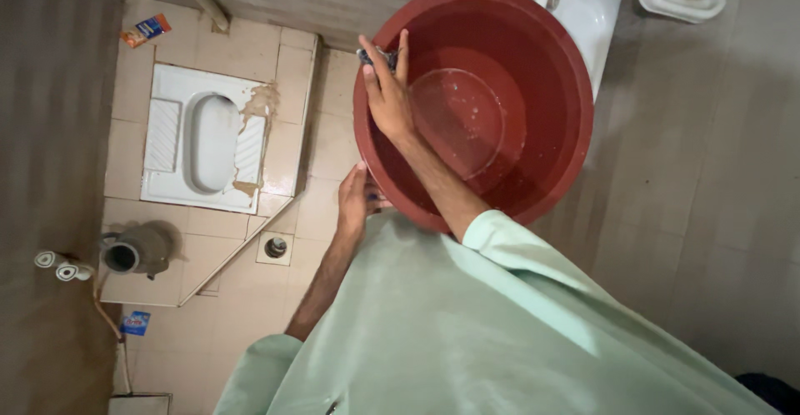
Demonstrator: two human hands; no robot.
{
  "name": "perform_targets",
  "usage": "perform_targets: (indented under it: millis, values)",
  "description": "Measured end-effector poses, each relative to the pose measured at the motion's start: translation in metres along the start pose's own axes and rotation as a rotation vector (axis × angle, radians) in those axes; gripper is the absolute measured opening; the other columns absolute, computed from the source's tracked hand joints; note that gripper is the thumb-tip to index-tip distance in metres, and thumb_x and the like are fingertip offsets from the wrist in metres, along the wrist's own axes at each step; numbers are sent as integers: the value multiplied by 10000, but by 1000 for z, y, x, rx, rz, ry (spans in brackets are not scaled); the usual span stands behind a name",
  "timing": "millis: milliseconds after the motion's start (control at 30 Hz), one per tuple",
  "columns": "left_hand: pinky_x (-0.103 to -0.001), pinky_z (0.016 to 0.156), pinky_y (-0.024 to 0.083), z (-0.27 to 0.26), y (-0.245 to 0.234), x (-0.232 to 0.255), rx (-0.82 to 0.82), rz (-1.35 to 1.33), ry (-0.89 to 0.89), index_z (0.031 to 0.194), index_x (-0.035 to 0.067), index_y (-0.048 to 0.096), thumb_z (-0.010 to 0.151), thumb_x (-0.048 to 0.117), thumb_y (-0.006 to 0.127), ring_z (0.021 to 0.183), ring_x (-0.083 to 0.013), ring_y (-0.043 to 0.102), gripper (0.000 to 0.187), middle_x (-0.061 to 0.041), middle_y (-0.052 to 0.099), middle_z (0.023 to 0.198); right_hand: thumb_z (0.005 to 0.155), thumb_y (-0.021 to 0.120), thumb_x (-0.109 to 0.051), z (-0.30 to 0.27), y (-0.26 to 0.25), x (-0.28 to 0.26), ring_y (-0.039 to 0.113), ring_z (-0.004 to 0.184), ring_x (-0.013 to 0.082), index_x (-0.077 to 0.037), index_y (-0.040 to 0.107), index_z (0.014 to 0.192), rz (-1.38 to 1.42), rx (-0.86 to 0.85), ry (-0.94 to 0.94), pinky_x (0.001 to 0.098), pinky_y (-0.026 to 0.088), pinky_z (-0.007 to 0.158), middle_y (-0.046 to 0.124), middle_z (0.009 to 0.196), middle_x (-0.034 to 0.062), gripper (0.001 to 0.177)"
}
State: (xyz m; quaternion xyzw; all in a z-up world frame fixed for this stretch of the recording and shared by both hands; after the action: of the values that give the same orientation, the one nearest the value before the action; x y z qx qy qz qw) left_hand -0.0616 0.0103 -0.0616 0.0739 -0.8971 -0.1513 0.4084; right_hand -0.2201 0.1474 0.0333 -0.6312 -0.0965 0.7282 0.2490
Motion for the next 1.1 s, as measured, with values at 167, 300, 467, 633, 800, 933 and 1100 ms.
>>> perform_targets:
  millis: [167,300,467,633,800,933,1100]
  values:
    - [-316,665,615,18,-1,3,-105,6,43,1231,22,645,1075,395,443,770,-182,693,451,-93,709,920,1094,520,-349,-50,6,-10,294,1550,469,-288,413,1570,-70,-103,69,531,460,1147,63,1726,204,491]
    - [-295,705,617,13,-2,6,-122,-7,72,1267,52,619,1047,373,413,819,-156,701,440,-59,716,978,1091,552,-356,-131,3,-22,192,1590,443,-336,446,1562,-162,-364,103,601,366,1220,79,1742,164,484]
    - [-315,662,615,13,4,15,-127,23,63,1208,6,644,1082,394,421,742,-171,665,465,-85,675,887,1092,574,-347,-84,1,-21,23,1600,438,-402,396,1577,-395,-200,-154,691,223,1248,-108,1738,150,519]
    - [-328,639,606,14,1,16,-103,33,51,1168,-6,657,1087,404,442,713,-168,654,470,-77,660,836,1170,430,-459,26,-14,36,-42,1608,366,-444,282,1639,-687,98,-55,732,88,1256,-129,1739,86,492]
    - [-317,672,595,15,3,14,-123,25,68,1145,10,661,1082,397,442,713,-171,665,449,-81,682,840,1163,363,-481,41,-22,64,-7,1607,371,-419,297,1648,-769,-22,85,802,39,1192,-62,1732,62,494]
    - [-306,702,581,19,-1,12,-107,49,35,1164,29,666,1084,377,443,729,-152,656,421,-73,685,859,1114,495,-414,-12,6,10,32,1588,388,-318,427,1595,-657,-166,-181,803,130,1184,-35,1729,68,495]
    - [-314,681,600,20,-4,14,-114,57,20,1121,40,646,1056,314,454,740,-165,684,341,-72,691,867,1068,568,-243,-82,-1,-38,207,1582,447,-223,578,1466,-222,-377,-149,607,359,1213,157,1725,110,398]
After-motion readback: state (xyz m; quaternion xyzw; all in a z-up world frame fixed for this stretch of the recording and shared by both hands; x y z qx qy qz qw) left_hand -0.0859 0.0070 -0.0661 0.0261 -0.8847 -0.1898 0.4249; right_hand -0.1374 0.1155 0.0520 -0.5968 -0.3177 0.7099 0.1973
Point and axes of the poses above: each hand's wrist, its own z-axis towards the middle knuckle, its own y-axis out of the palm, x = y × z, the point moved 9 cm from there along z, towards the middle knuckle
